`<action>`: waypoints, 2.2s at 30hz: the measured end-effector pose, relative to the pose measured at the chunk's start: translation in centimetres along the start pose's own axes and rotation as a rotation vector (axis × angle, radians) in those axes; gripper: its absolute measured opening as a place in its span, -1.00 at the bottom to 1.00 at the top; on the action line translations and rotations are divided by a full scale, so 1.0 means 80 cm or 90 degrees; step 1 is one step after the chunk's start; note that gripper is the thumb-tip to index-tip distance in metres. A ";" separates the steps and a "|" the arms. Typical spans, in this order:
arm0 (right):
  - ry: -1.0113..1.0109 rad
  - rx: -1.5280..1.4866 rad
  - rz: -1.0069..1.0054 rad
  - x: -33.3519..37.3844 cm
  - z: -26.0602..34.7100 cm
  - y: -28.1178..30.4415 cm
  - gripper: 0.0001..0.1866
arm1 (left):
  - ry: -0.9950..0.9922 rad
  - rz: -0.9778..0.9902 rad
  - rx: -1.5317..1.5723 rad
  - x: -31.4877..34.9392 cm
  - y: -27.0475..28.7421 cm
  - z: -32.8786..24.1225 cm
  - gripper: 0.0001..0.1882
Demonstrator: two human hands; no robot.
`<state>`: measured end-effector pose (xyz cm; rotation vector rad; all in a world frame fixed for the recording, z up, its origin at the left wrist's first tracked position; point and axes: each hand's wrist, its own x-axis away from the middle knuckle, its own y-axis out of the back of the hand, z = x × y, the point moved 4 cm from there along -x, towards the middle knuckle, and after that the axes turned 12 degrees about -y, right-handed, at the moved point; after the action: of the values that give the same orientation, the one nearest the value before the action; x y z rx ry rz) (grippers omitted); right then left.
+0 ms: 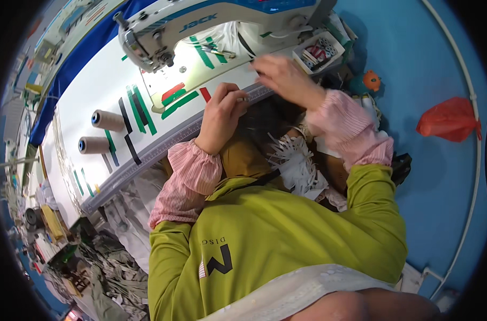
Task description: Thread and operate an industrial sewing machine to stitch fabric.
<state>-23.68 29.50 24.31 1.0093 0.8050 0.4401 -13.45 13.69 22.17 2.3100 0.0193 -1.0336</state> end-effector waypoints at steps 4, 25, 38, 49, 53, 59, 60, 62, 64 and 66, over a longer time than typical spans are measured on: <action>0.113 0.467 -0.034 -0.076 -0.026 -0.028 -0.78 | 0.070 -0.036 0.049 0.014 0.012 0.009 -0.78; -0.098 -0.260 -0.202 0.026 0.144 0.120 -0.92 | 0.072 -0.156 0.246 0.028 0.069 -0.058 -0.83; -0.074 -0.289 -0.166 0.048 0.219 0.075 -0.91 | 0.105 -0.303 0.517 0.055 0.097 -0.081 -0.78; -0.048 -0.229 -0.212 0.048 0.221 0.073 -0.92 | 0.046 -0.360 0.473 0.055 0.103 -0.078 -0.84; -0.067 -0.262 -0.195 0.050 0.219 0.072 -0.91 | 0.086 -0.351 0.498 0.055 0.103 -0.074 -0.93; -0.091 -0.294 -0.175 0.049 0.216 0.074 -0.91 | 0.072 -0.289 0.415 0.051 0.106 -0.075 -0.96; -0.093 -0.295 -0.176 0.049 0.215 0.074 -0.91 | 0.039 -0.279 0.347 0.048 0.108 -0.079 -0.97; -0.074 -0.271 -0.208 0.049 0.215 0.072 -0.93 | 0.028 -0.279 0.271 0.042 0.109 -0.087 -0.97; -0.055 -0.245 -0.240 0.049 0.215 0.075 -0.94 | 0.016 -0.279 0.195 0.036 0.107 -0.090 -0.97; 0.011 -0.154 -0.281 0.046 0.222 0.082 -0.93 | 0.026 -0.378 0.298 0.031 0.109 -0.083 -0.97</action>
<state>-7.50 24.96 33.72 0.5818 0.9366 0.1595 -5.12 9.53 28.38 2.8336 0.5657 -1.3899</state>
